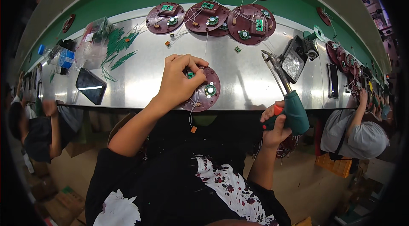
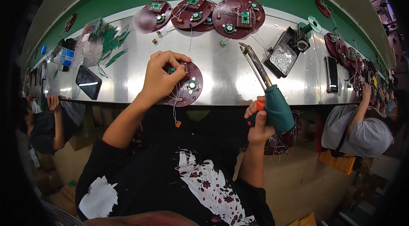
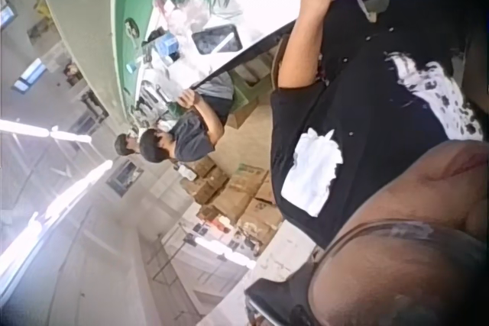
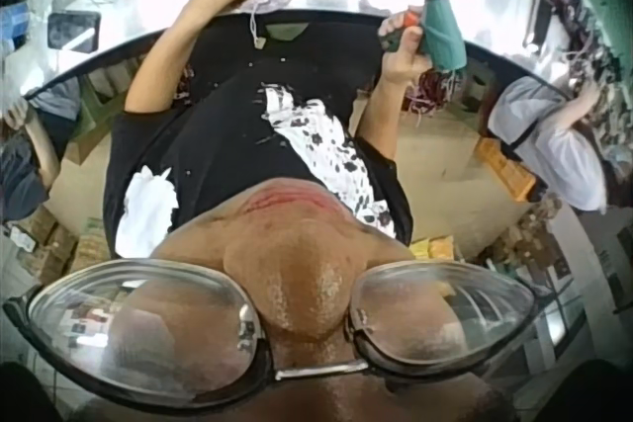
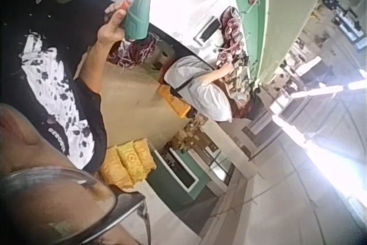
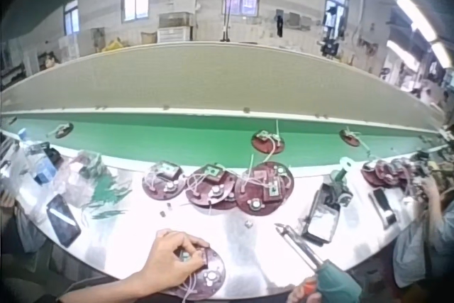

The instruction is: Soldering electronic components onto circular circuit boards using a handheld soldering gun on an assembly line.

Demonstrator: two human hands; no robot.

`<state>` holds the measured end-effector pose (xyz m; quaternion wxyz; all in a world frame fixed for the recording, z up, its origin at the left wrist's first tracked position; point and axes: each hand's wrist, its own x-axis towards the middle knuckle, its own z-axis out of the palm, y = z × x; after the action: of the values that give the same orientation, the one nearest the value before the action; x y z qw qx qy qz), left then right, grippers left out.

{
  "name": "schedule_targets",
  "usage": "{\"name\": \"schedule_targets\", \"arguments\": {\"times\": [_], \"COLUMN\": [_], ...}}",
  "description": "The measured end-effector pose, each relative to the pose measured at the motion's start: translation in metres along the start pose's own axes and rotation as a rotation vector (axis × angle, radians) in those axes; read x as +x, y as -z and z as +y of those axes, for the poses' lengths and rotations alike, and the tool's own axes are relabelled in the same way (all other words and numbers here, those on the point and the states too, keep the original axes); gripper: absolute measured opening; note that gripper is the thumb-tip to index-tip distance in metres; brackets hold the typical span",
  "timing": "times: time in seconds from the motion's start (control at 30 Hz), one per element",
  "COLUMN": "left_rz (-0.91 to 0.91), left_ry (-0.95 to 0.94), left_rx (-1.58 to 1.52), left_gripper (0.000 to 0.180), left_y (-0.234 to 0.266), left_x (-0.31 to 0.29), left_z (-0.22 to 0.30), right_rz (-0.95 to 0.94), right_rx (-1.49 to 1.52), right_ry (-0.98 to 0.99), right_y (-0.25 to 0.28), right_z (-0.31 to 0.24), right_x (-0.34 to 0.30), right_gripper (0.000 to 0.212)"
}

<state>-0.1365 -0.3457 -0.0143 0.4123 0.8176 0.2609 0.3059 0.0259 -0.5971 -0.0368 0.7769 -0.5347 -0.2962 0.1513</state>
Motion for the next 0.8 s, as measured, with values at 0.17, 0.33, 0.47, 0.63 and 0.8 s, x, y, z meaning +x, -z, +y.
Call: {"name": "schedule_targets", "arguments": {"times": [0.17,0.33,0.47,0.63,0.8], "left_rz": [-0.022,-0.039,-0.031,-0.062,-0.122], "left_ry": [0.009,0.041,-0.006,-0.042,-0.029], "left_rx": [0.012,0.022,0.061,0.136,0.097], "left_gripper": [0.014,0.014,0.013,0.014,0.016], "left_y": [0.002,0.002,0.001,0.005,0.011], "left_x": [0.002,0.003,0.004,0.004,0.004], "left_z": [0.002,0.006,0.007,0.009,0.008], "right_rz": [0.009,0.026,0.063,0.04,0.041], "right_rx": [0.003,-0.016,-0.014,-0.008,-0.011], "right_ry": [-0.012,-0.018,-0.022,-0.017,-0.04], "right_y": [-0.001,0.002,0.006,0.007,0.011], "right_z": [0.002,0.001,0.001,0.002,0.006], "right_x": [0.001,0.002,0.002,0.001,0.001], "right_gripper": [0.054,0.053,0.052,0.051,0.05]}}
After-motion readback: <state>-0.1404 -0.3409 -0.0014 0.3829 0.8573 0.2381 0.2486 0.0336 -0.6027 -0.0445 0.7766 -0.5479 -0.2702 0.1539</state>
